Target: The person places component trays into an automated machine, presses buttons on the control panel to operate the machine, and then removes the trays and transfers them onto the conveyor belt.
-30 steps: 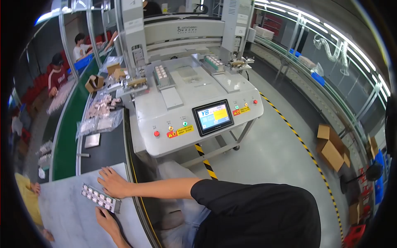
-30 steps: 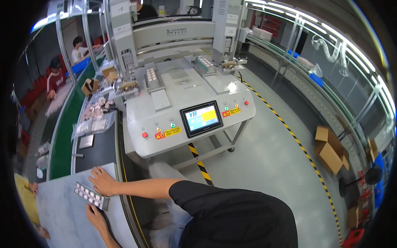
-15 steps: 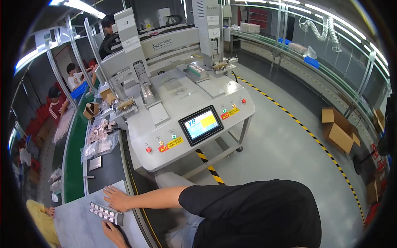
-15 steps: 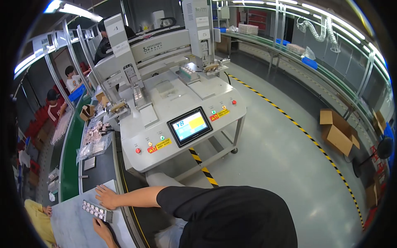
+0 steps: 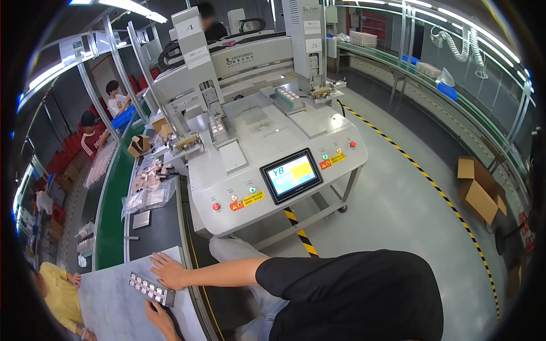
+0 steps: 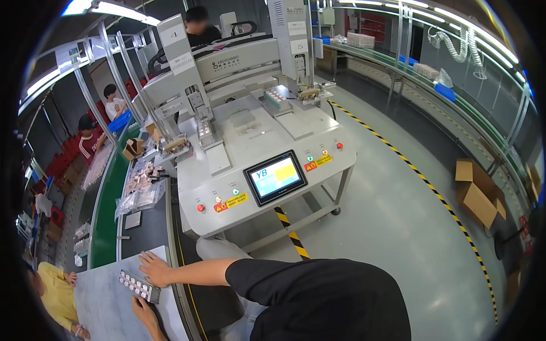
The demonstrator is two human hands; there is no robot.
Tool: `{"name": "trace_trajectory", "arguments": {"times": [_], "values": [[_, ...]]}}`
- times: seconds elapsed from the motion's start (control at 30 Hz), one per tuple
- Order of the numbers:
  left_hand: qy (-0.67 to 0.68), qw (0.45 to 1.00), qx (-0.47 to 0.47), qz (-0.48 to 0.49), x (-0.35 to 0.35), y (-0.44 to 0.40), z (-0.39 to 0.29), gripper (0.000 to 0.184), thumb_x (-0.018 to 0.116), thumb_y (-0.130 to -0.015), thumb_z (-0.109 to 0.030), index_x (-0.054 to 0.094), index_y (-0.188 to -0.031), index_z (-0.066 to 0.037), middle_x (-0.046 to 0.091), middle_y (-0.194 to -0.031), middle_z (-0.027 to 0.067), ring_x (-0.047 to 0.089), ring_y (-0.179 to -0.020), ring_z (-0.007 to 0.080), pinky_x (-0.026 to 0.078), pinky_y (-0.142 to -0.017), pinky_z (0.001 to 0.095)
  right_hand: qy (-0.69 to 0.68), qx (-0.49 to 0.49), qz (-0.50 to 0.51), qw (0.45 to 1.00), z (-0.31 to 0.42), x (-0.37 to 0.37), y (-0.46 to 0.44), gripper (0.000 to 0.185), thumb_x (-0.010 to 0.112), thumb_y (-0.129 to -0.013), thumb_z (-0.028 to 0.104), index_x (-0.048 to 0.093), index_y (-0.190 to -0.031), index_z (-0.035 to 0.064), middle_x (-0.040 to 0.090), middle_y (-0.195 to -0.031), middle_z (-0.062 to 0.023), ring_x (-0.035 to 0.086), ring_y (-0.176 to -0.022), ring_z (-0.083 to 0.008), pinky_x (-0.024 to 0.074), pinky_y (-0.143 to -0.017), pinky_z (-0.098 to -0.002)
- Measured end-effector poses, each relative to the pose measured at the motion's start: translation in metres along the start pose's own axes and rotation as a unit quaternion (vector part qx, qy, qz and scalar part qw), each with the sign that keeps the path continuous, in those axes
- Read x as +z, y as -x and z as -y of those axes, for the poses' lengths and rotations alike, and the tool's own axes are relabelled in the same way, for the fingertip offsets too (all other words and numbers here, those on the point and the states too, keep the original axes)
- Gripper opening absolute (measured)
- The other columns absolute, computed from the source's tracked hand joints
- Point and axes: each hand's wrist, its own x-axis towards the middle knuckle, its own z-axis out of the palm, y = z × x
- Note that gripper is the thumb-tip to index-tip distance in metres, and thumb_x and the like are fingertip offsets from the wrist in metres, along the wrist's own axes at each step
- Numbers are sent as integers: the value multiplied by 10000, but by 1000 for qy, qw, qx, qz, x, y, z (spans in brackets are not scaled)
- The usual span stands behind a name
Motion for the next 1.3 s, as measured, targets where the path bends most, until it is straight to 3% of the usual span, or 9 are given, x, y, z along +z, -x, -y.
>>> {"name": "trace_trajectory", "arguments": {"times": [0.63, 1.3], "values": [[-10, 997, -80, -22, 8, 4, -25, 204, 453, -1030, -104, 414, -865, 11, 413, -732, 94, 372, -703, 177, 384, -642, 335, -50, 8, -21, 998, -2, -12, 2, 463, 572, -951, 260, 545, -1318, -21, 376, -1512, -298, 294, -1451, -450, 187, -1223, -523], [15, 995, -98, 9, 5, 5, -14, 188, 438, -1049, -131, 417, -921, 5, 407, -776, 47, 364, -720, 140, 342, -623, 292, -44, 13, -12, 999, -3, -9, 1, 528, 588, -939, 299, 541, -1329, -53, 364, -1520, -320, 263, -1466, -460, 159, -1230, -534]]}}
